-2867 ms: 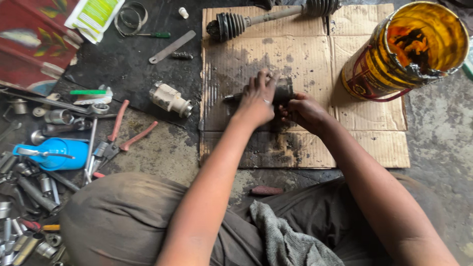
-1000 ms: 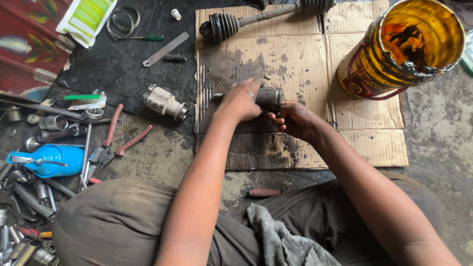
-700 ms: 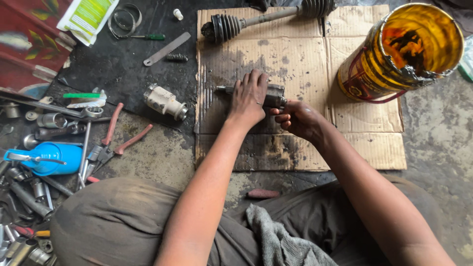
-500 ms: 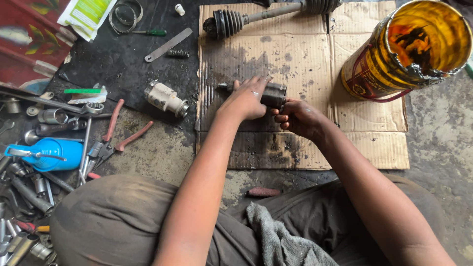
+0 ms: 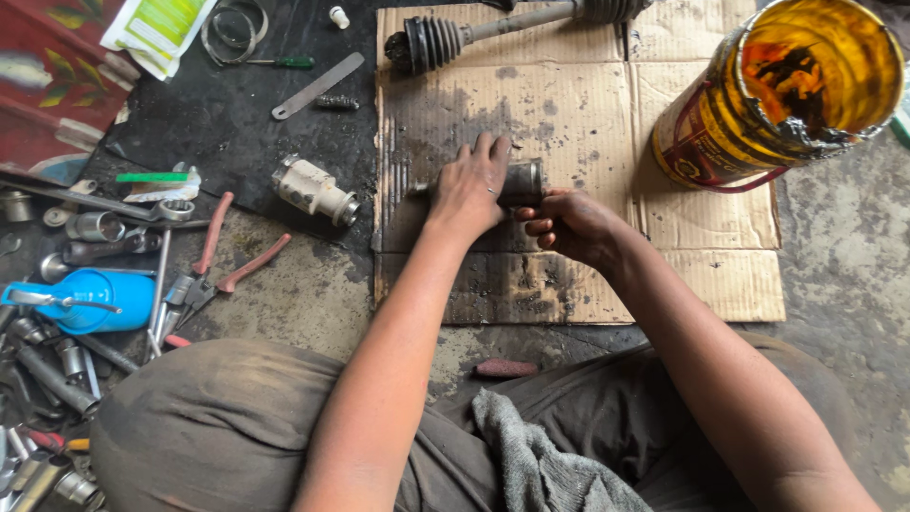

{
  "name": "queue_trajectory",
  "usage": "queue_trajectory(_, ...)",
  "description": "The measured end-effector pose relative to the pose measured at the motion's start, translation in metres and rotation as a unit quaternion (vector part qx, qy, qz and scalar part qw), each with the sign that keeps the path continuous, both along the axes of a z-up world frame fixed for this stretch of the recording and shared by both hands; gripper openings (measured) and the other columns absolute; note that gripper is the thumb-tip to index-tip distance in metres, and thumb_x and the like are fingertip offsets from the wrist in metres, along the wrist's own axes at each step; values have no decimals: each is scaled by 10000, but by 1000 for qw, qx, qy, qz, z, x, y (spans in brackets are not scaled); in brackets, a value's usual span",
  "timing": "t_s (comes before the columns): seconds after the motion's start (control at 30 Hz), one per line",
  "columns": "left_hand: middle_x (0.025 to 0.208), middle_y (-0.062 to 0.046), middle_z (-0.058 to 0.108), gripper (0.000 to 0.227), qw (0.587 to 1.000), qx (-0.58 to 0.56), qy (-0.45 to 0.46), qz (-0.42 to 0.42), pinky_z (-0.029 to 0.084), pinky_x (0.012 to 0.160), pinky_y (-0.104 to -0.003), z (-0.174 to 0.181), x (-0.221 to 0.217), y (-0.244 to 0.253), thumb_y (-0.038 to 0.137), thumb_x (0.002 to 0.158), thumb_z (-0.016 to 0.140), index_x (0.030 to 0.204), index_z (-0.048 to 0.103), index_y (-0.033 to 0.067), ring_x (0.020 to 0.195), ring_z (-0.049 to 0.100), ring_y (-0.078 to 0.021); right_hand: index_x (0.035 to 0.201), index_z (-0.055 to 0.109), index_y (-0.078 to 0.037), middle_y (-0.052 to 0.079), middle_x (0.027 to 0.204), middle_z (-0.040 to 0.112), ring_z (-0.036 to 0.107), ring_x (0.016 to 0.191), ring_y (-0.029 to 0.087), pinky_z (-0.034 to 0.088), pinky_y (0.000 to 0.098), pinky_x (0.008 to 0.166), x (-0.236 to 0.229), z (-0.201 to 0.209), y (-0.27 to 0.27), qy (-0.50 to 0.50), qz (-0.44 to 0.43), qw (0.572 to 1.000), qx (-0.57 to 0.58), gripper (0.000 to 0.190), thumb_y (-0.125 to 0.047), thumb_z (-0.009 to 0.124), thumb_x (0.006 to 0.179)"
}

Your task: The person is cleaning and reassembling a CV joint, using a cloth to wipe grease from various metal components before fitting them together.

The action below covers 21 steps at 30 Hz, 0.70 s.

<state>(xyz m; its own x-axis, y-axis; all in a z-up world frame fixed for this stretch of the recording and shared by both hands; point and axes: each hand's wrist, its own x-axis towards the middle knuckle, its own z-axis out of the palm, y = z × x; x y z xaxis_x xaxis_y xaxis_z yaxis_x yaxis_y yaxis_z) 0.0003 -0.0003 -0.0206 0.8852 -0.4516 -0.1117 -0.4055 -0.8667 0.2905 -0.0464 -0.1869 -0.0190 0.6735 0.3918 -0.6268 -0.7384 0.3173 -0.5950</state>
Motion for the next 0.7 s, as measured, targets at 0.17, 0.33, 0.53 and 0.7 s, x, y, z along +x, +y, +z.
queue_trajectory(0.17, 1546, -237, 347, 1002, 999, -20, 42, 13, 395, 1118, -561, 12, 0, -1, -28, 685, 816, 1556, 327, 57, 1445, 332, -422, 1217, 524, 12, 55, 888, 551, 477, 650, 68, 432, 190, 505, 9, -6, -5, 10, -13, 1000, 16, 312, 38, 407, 928)
queue_trajectory(0.33, 1601, -201, 263, 892, 978, -107, 176, 1, 146, 1231, -583, 28, 5, 7, 57, 747, 782, 1503, 309, 40, 1505, 209, -346, 1154, 483, 42, 56, 891, 548, 494, 652, 91, 490, 237, 533, 14, -15, -15, -15, 29, 997, 68, 255, 58, 425, 906)
queue_trajectory(0.53, 1625, -164, 355, 843, 999, -12, 38, -18, 323, 1243, -538, 4, -7, -14, -27, 764, 749, 1517, 384, 75, 1496, 383, -298, 1184, 495, 65, 115, 944, 616, 563, 665, 108, 534, 235, 549, 14, -20, -15, 15, 14, 1000, 17, 316, 54, 410, 880)
queue_trajectory(0.7, 1570, -309, 278, 921, 997, 3, -65, -42, 349, 1169, -570, -14, -18, -28, -39, 823, 701, 1616, 246, 67, 1393, 391, -433, 1207, 496, 47, 102, 938, 611, 563, 650, 98, 525, 214, 528, 13, -18, -16, 0, 18, 1000, 25, 334, 33, 404, 887)
